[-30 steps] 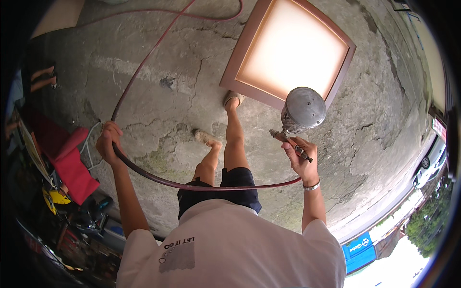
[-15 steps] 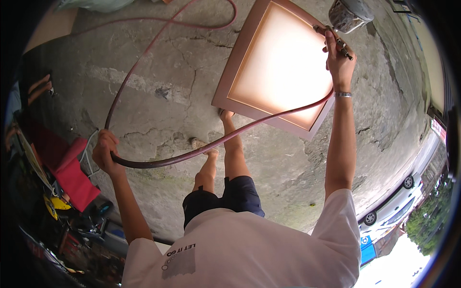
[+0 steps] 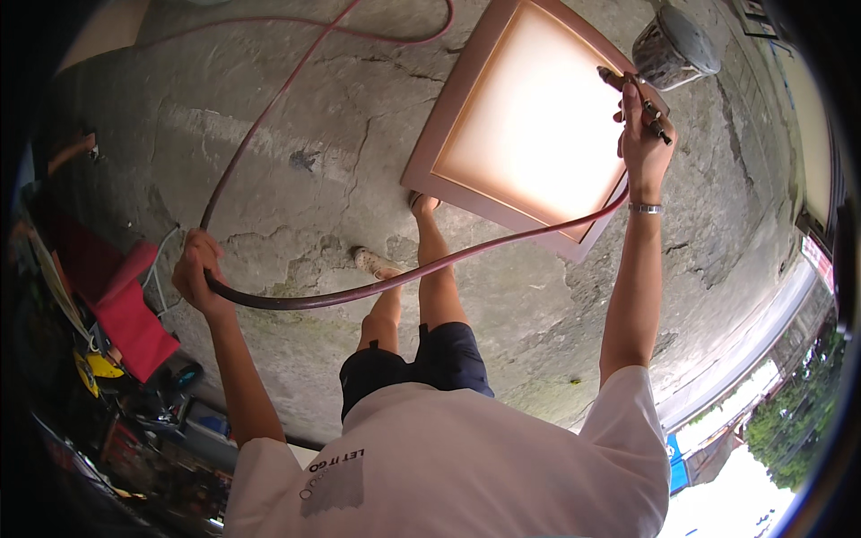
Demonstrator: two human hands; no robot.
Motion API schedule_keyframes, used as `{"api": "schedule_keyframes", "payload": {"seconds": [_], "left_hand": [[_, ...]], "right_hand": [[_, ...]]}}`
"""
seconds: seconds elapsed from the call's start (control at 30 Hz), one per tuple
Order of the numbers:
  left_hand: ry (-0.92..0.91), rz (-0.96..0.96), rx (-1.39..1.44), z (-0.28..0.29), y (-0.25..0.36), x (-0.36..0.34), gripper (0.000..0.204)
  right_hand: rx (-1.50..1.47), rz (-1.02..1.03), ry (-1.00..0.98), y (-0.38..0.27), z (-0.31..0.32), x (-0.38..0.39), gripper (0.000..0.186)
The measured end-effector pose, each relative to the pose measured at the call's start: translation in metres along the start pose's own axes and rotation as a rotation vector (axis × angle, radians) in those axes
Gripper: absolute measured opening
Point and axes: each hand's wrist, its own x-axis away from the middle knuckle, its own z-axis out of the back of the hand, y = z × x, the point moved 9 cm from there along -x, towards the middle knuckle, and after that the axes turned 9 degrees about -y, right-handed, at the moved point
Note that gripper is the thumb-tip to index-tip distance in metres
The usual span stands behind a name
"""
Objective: The person uses a spray gun connected to an air hose to apply a light-colored finish to two wooden frames placed on the ground. The person moves around the frames to cover all sides and edges, then briefly touches one frame before walking away.
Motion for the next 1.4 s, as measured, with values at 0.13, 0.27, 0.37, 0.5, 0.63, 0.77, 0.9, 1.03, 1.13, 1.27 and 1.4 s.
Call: {"api": "schedule_keyframes", "payload": {"seconds": [0.13,0.27,0.37,0.5,0.63,0.77,0.9,1.03,1.13,1.27,1.4], "left_hand": [[-0.004,-0.006,0.031,0.013,-0.005,0.017,0.050],[-0.015,-0.014,0.031,0.018,0.001,0.031,0.050],[-0.017,-0.037,0.028,0.023,0.001,0.043,0.050],[-0.006,-0.041,0.039,0.031,0.003,0.057,0.050],[-0.028,-0.014,0.068,0.034,0.002,0.064,0.049],[-0.029,-0.039,0.071,0.037,0.002,0.063,0.049],[-0.015,-0.055,0.015,0.031,0.010,0.049,0.049],[-0.025,-0.056,-0.079,0.015,0.018,0.024,0.049],[-0.019,-0.030,-0.070,0.001,0.014,0.011,0.049],[-0.030,-0.042,-0.098,-0.013,0.014,-0.001,0.048],[-0.035,-0.052,-0.102,-0.025,0.014,-0.009,0.048]], "right_hand": [[-0.014,-0.022,-0.122,-0.006,-0.013,0.077,0.042],[-0.012,-0.114,-0.282,-0.009,-0.023,0.146,0.040],[-0.037,-0.123,-0.294,-0.020,-0.025,0.194,0.028],[-0.090,-0.126,-0.450,-0.050,-0.033,0.247,0.019],[-0.135,-0.099,-0.571,-0.063,-0.039,0.276,0.020],[-0.028,-0.060,-0.574,-0.070,-0.041,0.243,0.022],[-0.047,-0.032,-0.318,-0.045,-0.039,0.156,0.028],[-0.028,0.020,-0.157,-0.025,-0.028,0.056,0.036],[-0.018,0.052,-0.079,-0.015,-0.021,-0.014,0.039],[0.074,0.071,0.018,-0.011,-0.014,-0.086,0.044],[0.074,0.188,0.161,-0.022,0.010,-0.131,0.040]]}}
